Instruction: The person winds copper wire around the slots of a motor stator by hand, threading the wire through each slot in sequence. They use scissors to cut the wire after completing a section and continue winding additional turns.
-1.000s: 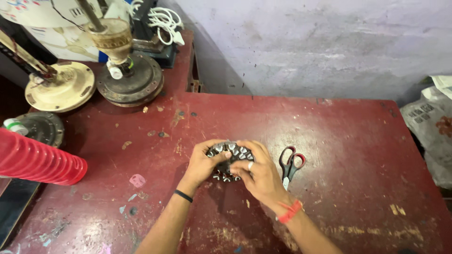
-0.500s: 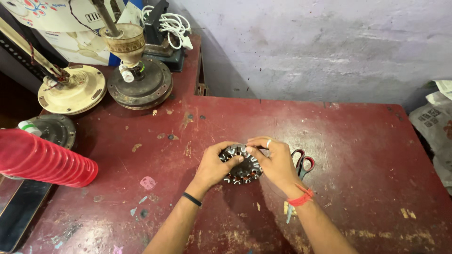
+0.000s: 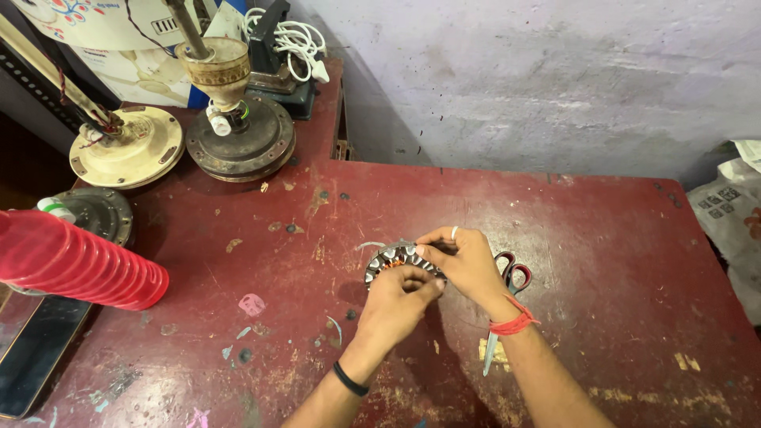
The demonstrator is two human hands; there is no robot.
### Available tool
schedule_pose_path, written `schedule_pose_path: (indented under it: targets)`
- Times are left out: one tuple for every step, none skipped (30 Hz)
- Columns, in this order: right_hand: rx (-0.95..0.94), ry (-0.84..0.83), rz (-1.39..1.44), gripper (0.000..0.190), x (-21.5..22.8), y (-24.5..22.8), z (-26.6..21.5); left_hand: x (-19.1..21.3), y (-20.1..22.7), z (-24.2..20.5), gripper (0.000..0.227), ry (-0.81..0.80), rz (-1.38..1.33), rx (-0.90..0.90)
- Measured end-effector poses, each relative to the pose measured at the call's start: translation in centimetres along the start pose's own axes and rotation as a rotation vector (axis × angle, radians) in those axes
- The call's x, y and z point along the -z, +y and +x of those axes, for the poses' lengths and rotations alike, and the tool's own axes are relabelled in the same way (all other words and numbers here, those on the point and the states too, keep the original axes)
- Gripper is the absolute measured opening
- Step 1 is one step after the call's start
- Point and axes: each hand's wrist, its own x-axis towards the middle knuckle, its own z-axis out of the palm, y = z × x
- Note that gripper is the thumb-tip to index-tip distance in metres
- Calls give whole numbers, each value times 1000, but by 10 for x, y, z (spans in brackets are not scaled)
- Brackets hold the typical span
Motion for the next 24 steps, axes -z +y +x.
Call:
schedule_pose_path:
  targets:
    - [-2, -4, 11, 17, 1, 1, 0, -3, -6, 3, 13, -58, -150, 40]
    - [-15, -14, 9, 17, 2, 3, 1, -4, -11, 5, 11, -114, -298, 80]
    - [-28, -24, 8, 17, 2, 3, 2, -4, -15, 5, 11, -67, -356, 73]
    - [-42, -32, 7, 17, 4, 4, 3, -5, -19, 5, 12, -23, -413, 67]
    - [-36, -41, 29, 18, 4, 5, 3, -4, -21, 4, 13, 21, -470, 61]
    - [-33, -49, 51, 18, 5, 5, 3, -2, -21, 5, 12, 89, -461, 39]
    - [-29, -57, 72, 18, 5, 5, 3, 1, -20, 8, 12, 157, -452, 17]
    - [-22, -42, 67, 19, 6, 4, 1, 4, -18, 10, 13, 226, -445, -6]
    - [-15, -28, 61, 21, 6, 3, -1, 6, -15, 11, 12, 241, -388, -16]
    - [-5, -16, 57, 23, 5, 1, -2, 10, -13, 12, 12, 260, -330, -28]
    - [26, -2, 59, 21, 4, -1, -3, 12, -11, 12, 12, 279, -271, -39]
    - [57, 11, 62, 20, 2, -4, -6, 13, -9, 12, 12, 291, -263, -48]
    - [88, 24, 66, 20, 0, -6, -8, 13, -8, 12, 14, 302, -255, -56]
    - [83, 22, 27, 20, -1, -8, -9, 12, -6, 13, 15, 312, -248, -64]
    - [79, 20, -12, 21, -2, -10, -11, 12, -6, 13, 15, 311, -249, -68]
    - [73, 20, -51, 22, -2, -12, -12, 11, -5, 14, 15, 309, -251, -71]
    - [64, 15, -85, 25, -3, -13, -13, 10, -5, 15, 16, 307, -253, -74]
    - [57, 11, -117, 28, -3, -15, -13, 10, -5, 15, 15, 308, -239, -72]
    - [49, 7, -150, 32, -4, -16, -13, 9, -4, 16, 15, 309, -225, -69]
    - [56, 0, -163, 33, -4, -17, -13, 9, -4, 16, 15, 310, -211, -66]
    - [63, -7, -175, 35, -4, -18, -13, 9, -4, 16, 14, 318, -190, -72]
    - [69, -13, -188, 37, -4, -17, -12, 8, -5, 16, 14, 326, -170, -77]
    - [49, -18, -192, 38, -4, -17, -12, 8, -5, 16, 14, 334, -150, -82]
    - [30, -22, -195, 38, -5, -16, -11, 7, -4, 16, 14, 335, -147, -79]
